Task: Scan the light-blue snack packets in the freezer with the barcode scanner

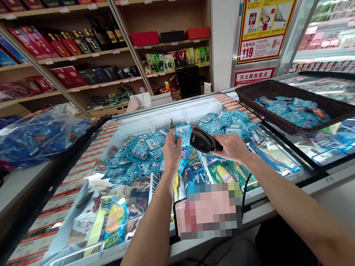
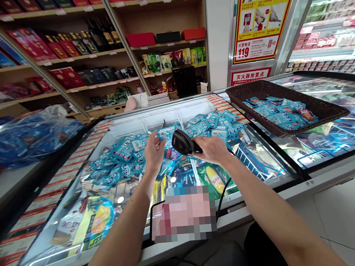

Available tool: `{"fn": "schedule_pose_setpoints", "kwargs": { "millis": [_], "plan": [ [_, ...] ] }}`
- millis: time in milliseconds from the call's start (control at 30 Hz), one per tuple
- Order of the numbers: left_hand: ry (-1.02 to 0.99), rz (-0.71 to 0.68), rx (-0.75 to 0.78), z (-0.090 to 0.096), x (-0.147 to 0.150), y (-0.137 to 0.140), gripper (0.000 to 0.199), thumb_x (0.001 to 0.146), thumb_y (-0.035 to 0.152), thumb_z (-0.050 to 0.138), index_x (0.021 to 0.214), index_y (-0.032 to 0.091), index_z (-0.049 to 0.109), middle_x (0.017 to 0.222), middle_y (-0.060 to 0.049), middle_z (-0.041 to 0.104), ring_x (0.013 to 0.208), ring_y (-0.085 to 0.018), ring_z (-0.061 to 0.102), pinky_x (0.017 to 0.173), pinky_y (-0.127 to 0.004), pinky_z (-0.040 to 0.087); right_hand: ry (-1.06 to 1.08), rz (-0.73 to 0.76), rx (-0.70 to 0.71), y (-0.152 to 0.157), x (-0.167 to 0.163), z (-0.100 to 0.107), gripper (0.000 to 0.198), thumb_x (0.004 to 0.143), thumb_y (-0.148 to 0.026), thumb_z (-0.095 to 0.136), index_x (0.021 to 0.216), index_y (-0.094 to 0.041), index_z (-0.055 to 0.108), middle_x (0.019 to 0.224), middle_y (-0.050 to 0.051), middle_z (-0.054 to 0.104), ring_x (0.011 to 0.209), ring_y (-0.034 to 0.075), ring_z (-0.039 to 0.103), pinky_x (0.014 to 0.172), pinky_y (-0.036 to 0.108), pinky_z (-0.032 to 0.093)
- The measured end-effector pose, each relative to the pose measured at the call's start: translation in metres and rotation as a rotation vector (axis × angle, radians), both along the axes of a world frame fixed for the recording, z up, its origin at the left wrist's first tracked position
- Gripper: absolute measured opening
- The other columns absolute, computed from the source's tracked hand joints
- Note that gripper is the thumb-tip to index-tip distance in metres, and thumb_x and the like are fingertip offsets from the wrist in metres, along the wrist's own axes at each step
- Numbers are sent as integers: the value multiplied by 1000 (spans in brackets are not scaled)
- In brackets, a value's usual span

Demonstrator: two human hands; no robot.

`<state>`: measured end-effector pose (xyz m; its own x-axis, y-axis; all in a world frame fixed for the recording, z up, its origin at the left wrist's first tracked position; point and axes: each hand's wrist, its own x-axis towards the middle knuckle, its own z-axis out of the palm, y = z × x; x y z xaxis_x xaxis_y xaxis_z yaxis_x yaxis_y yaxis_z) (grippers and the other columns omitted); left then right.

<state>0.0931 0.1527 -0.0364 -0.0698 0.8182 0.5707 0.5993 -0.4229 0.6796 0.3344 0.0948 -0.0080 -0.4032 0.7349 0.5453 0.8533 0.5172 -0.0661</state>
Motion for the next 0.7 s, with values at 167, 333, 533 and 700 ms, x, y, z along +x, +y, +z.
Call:
{"fn": "schedule_pose_setpoints", "kwargs": {
  "millis": [167, 333, 533, 700],
  "plan": [
    [-6, -10, 12, -1, 0, 1, 46, 83, 37, 51, 125, 20, 44, 86, -4, 58, 73, -12, 56, 72, -26, 45, 5, 25, 39, 2, 1, -2, 34, 79, -41, 54, 102, -17, 59, 84, 6, 69, 69, 17, 61, 55, 26, 33],
    [-17, -16, 10, -1, 0, 0, 46, 83, 37, 52, 125, 20, 44, 83, -3, 57, 71, -11, 55, 70, -25, 45, 1, 32, 43, 2, 1, -2, 33, 78, -40, 55, 102, -17, 59, 86, 5, 69, 70, 17, 61, 55, 26, 33],
    [-26, 1, 9, 2, 2, 0, 43, 81, 34, 54, 121, 20, 47, 84, -3, 58, 73, -12, 56, 70, -26, 46, -1, 50, 42, 2, 1, -2, 34, 80, -42, 54, 103, -17, 58, 86, 6, 69, 71, 17, 61, 56, 26, 33],
    [-17, -11, -3, 1, 2, 0, 46, 82, 35, 53, 125, 21, 45, 90, -6, 61, 80, -15, 59, 74, -29, 47, -8, 49, 59, 2, 1, -3, 35, 81, -43, 52, 103, -17, 58, 85, 6, 69, 69, 17, 61, 55, 26, 31]
  ]
}}
